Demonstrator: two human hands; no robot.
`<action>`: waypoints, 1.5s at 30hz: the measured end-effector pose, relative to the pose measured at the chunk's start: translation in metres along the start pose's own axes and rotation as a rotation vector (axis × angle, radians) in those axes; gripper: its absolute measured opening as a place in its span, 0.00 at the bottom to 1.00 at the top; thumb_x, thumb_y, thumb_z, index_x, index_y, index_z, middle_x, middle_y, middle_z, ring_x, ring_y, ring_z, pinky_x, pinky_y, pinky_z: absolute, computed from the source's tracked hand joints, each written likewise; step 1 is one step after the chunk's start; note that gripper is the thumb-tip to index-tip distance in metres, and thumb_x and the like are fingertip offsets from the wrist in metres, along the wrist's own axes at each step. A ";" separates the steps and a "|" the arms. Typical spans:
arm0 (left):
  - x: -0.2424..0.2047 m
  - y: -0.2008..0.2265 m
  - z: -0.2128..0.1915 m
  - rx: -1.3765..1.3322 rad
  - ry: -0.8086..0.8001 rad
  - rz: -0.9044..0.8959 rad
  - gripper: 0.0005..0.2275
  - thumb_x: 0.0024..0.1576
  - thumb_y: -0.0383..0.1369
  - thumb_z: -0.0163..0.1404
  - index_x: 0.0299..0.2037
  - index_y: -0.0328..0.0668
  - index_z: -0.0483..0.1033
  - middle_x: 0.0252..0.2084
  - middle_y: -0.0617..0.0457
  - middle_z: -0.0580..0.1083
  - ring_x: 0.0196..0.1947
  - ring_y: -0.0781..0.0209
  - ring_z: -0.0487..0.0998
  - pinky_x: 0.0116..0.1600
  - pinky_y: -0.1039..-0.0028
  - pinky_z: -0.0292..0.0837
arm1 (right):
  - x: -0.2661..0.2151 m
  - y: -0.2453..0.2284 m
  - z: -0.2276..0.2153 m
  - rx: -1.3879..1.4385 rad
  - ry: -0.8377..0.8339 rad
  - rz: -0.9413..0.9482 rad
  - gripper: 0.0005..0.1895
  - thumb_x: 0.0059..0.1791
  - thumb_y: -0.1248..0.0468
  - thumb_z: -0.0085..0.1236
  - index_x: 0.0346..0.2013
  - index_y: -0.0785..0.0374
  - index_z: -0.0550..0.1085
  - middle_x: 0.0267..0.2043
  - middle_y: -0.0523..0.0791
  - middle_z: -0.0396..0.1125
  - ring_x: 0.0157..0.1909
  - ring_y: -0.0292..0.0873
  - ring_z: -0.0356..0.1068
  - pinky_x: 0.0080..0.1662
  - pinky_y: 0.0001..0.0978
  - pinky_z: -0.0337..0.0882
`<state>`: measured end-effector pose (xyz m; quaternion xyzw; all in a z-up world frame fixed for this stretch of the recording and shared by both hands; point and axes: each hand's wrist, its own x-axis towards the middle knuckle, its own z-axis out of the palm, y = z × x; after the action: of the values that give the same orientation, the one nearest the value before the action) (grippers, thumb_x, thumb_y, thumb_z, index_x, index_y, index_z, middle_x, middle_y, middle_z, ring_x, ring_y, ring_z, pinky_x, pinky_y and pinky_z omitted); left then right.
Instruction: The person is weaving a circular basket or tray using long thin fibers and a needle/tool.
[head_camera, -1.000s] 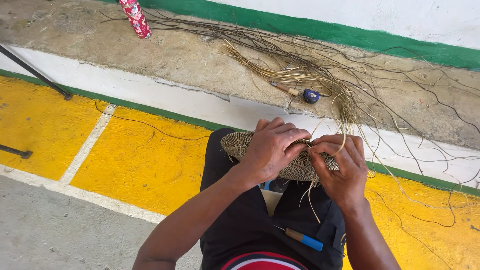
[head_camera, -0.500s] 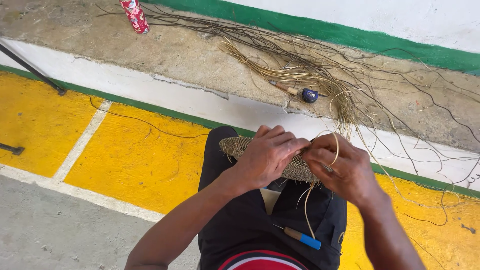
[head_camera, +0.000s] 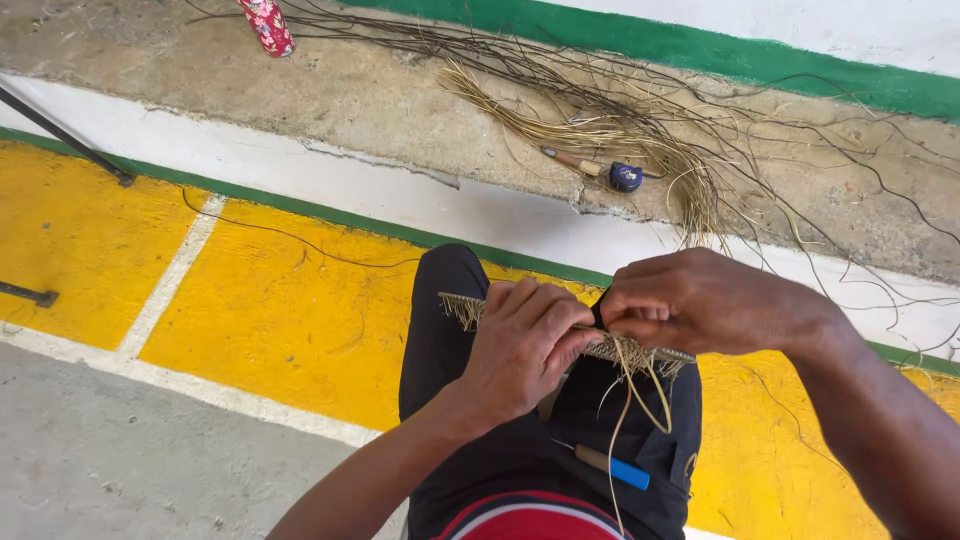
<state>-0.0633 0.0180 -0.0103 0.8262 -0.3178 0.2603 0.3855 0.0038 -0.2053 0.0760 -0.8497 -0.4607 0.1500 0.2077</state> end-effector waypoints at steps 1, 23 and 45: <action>-0.002 -0.001 0.000 0.001 0.001 0.002 0.10 0.60 0.36 0.59 0.45 0.48 0.72 0.42 0.58 0.73 0.46 0.59 0.73 0.55 0.64 0.61 | 0.000 0.000 0.002 -0.002 0.002 0.000 0.10 0.46 0.60 0.62 0.40 0.59 0.80 0.37 0.43 0.77 0.38 0.44 0.78 0.38 0.39 0.76; -0.006 -0.002 0.002 -0.008 -0.041 0.064 0.07 0.57 0.32 0.58 0.44 0.50 0.77 0.42 0.63 0.78 0.44 0.63 0.74 0.54 0.66 0.59 | 0.002 0.025 0.020 0.062 0.096 0.078 0.05 0.41 0.70 0.60 0.29 0.60 0.76 0.22 0.42 0.68 0.27 0.37 0.70 0.30 0.34 0.73; 0.025 0.010 0.003 0.010 -0.103 0.076 0.04 0.61 0.31 0.54 0.43 0.48 0.77 0.40 0.62 0.79 0.40 0.62 0.74 0.53 0.66 0.59 | 0.138 0.085 0.009 -0.558 1.003 -0.302 0.07 0.51 0.66 0.59 0.32 0.61 0.70 0.32 0.44 0.64 0.37 0.46 0.63 0.34 0.38 0.67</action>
<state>-0.0532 0.0023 0.0097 0.8277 -0.3670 0.2335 0.3545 0.1341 -0.1284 0.0177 -0.7646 -0.4441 -0.4278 0.1876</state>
